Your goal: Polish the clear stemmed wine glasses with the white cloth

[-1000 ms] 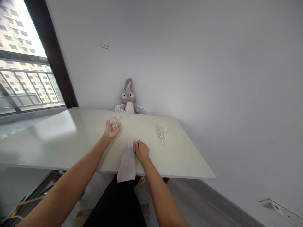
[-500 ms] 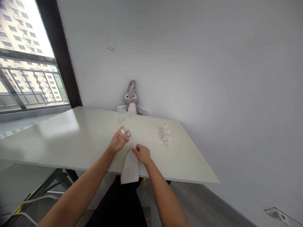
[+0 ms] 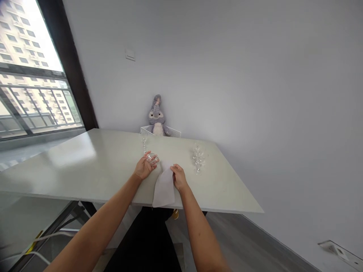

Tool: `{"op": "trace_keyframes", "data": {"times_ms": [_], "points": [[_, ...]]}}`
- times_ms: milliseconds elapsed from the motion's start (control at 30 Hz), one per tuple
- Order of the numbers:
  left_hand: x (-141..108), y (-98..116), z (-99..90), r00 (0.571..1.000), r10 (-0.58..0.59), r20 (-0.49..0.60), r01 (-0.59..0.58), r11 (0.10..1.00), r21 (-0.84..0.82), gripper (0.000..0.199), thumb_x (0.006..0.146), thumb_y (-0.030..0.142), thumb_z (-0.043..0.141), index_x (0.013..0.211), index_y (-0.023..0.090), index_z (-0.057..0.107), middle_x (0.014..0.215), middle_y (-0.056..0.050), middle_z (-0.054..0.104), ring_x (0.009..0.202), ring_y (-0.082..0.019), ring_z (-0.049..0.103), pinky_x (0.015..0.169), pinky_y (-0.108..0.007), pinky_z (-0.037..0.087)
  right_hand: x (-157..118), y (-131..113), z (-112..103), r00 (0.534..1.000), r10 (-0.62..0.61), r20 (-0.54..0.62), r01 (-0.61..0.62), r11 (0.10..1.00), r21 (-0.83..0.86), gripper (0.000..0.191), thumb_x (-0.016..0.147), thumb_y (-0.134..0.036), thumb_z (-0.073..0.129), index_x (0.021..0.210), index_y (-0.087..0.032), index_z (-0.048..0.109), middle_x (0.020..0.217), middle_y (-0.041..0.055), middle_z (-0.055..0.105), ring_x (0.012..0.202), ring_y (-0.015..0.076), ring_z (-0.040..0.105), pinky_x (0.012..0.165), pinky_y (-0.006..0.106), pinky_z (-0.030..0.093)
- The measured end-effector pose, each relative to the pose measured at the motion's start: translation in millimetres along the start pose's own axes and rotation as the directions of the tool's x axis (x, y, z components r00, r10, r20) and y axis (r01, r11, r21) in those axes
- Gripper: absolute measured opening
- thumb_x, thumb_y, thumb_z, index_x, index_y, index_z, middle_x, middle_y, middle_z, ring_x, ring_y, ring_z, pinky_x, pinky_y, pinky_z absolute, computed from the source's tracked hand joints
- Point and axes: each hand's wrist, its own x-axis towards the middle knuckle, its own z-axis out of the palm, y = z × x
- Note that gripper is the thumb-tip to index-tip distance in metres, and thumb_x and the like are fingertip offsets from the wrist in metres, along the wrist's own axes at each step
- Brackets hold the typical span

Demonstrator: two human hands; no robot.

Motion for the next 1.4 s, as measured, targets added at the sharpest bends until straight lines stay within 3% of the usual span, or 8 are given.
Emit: {"op": "trace_keyframes", "data": {"times_ms": [267,400,500,600,733,933,1200,1400], "points": [[2.5,-1.3,-0.8,1.0,-0.009,-0.021,0.009,1.0,-0.028,0.041,0.077,0.044,0.052,0.113,0.03,0.04,0.104,-0.005,0.055,0.089,-0.021,0.059,0.062,-0.028,0.046,0.8,2.1,-6.5,0.968,-0.082,-0.239,0.092,0.995,0.032,0.028,0.067,-0.037,0.051,0.061,-0.022,0.028,0.056,-0.0071,0.028,0.049,0.0083,0.031,0.047,0.021,0.031],[4.5,-3.9,-0.6,1.0,0.012,0.009,-0.012,0.999,-0.034,0.04,0.077,0.044,0.052,0.113,0.029,0.041,0.105,-0.006,0.055,0.092,-0.02,0.059,0.068,-0.029,0.046,1.4,-0.5,-8.0,0.811,-0.307,-0.498,0.254,0.952,-0.172,0.022,0.072,-0.038,0.047,0.065,-0.02,0.036,0.061,-0.006,0.032,0.055,0.0088,0.034,0.055,0.022,0.033],[6.6,-6.3,-0.6,0.999,0.032,0.02,-0.032,0.999,-0.037,0.04,0.078,0.042,0.053,0.113,0.03,0.041,0.107,-0.006,0.054,0.094,-0.02,0.059,0.073,-0.03,0.046,1.1,-8.9,5.4,0.74,-0.488,-0.462,0.316,0.86,-0.402,0.019,0.077,-0.037,0.044,0.073,-0.019,0.042,0.068,-0.004,0.04,0.061,0.01,0.039,0.061,0.023,0.036],[7.5,-6.4,-0.5,0.998,0.055,0.004,-0.055,0.997,-0.059,0.041,0.078,0.04,0.054,0.115,0.03,0.041,0.105,-0.005,0.055,0.089,-0.018,0.06,0.074,-0.031,0.046,1.8,-12.4,36.2,0.806,-0.562,-0.184,0.372,0.724,-0.58,0.016,0.078,-0.034,0.044,0.076,-0.018,0.046,0.081,0.0019,0.051,0.075,0.014,0.048,0.069,0.027,0.038],[7.8,-3.5,-1.2,0.989,0.133,-0.056,-0.138,0.986,-0.091,0.043,0.078,0.038,0.053,0.118,0.027,0.042,0.09,-0.002,0.058,0.076,-0.014,0.059,0.073,-0.029,0.046,6.0,-1.4,78.1,0.888,-0.428,0.169,0.429,0.636,-0.642,0.019,0.077,-0.032,0.047,0.091,-0.02,0.051,0.091,0.0052,0.058,0.082,0.0184,0.054,0.073,0.031,0.041],[6.7,-3.3,0.0,0.985,0.168,-0.037,-0.168,0.986,0.007,0.042,0.076,0.032,0.057,0.115,0.025,0.045,0.08,0.001,0.058,0.07,-0.011,0.057,0.068,-0.024,0.045,16.7,14.3,79.9,0.932,-0.328,0.156,0.363,0.812,-0.457,0.046,0.078,-0.032,0.048,0.122,-0.02,0.04,0.115,0.0073,0.055,0.101,0.0197,0.053,0.086,0.033,0.04],[-0.6,-4.9,7.0,0.995,0.073,0.072,-0.083,0.986,0.147,0.047,0.075,0.031,0.059,0.118,0.024,0.044,0.105,-0.006,0.059,0.087,-0.016,0.057,0.075,-0.026,0.044,24.6,18.0,65.4,0.885,-0.313,0.345,0.444,0.792,-0.419,0.048,0.077,-0.025,0.05,0.125,-0.028,0.044,0.127,0.0021,0.049,0.117,0.0206,0.043,0.098,0.038,0.031],[1.9,3.6,8.6,0.993,0.074,0.086,-0.081,0.994,0.072,0.055,0.076,0.033,0.058,0.127,0.032,0.036,0.128,-0.004,0.044,0.099,-0.017,0.054,0.085,-0.033,0.042,36.5,12.9,59.6,0.987,-0.104,0.123,0.072,0.968,0.24,0.033,0.072,-0.032,0.056,0.101,-0.018,0.058,0.084,0.0041,0.067,0.077,0.02,0.061,0.073,0.035,0.047]]}}
